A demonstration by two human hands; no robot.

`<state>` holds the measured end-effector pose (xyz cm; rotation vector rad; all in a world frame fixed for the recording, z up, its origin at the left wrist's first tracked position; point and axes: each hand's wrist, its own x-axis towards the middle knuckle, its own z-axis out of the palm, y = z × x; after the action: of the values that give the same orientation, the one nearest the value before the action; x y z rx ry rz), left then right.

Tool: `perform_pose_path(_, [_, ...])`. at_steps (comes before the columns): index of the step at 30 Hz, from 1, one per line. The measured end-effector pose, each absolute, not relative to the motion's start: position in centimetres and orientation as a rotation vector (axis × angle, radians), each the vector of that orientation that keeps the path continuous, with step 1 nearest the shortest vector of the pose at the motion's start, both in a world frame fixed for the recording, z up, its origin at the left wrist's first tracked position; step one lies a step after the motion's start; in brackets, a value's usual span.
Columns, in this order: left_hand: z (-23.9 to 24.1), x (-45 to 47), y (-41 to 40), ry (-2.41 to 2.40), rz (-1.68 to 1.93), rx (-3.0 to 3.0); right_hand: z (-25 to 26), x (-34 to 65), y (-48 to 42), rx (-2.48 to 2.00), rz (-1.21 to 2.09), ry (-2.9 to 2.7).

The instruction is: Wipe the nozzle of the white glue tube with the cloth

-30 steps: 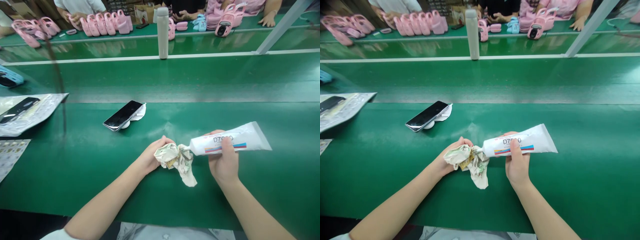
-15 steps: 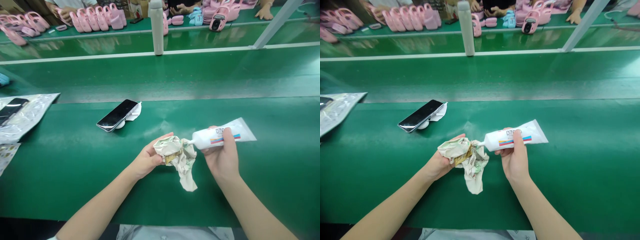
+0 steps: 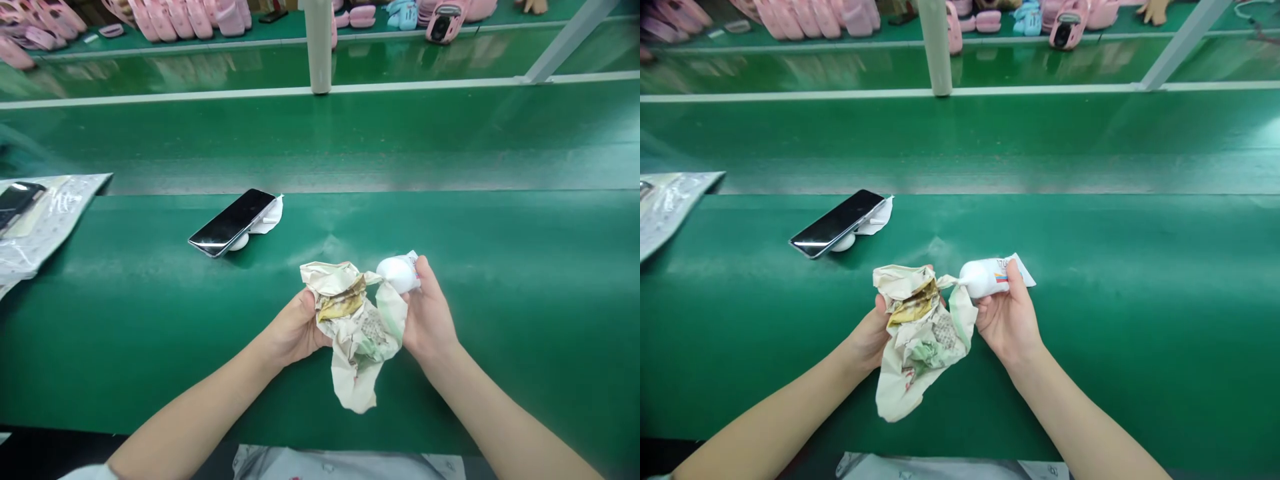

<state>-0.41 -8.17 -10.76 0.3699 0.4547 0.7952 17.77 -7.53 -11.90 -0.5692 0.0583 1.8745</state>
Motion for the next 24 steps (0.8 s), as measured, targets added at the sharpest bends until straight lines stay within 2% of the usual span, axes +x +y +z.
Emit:
perform_pose_path(6, [-10.7,-0.3,-8.3,0.403,0.812,0.306,-11.4,17.3,-7.4,-0.554,1.789,0.057])
perform_pose_path(16, [-10.8,-0.7,-8.3,0.437,0.816,0.370,-10.5,17.8,-7.8,-0.692,1.525,-0.270])
perform_pose_path(24, [-10.4,-0.4,-8.0,0.415,0.837,0.371,-10.9,17.7,-7.6,-0.638,1.632,-0.215])
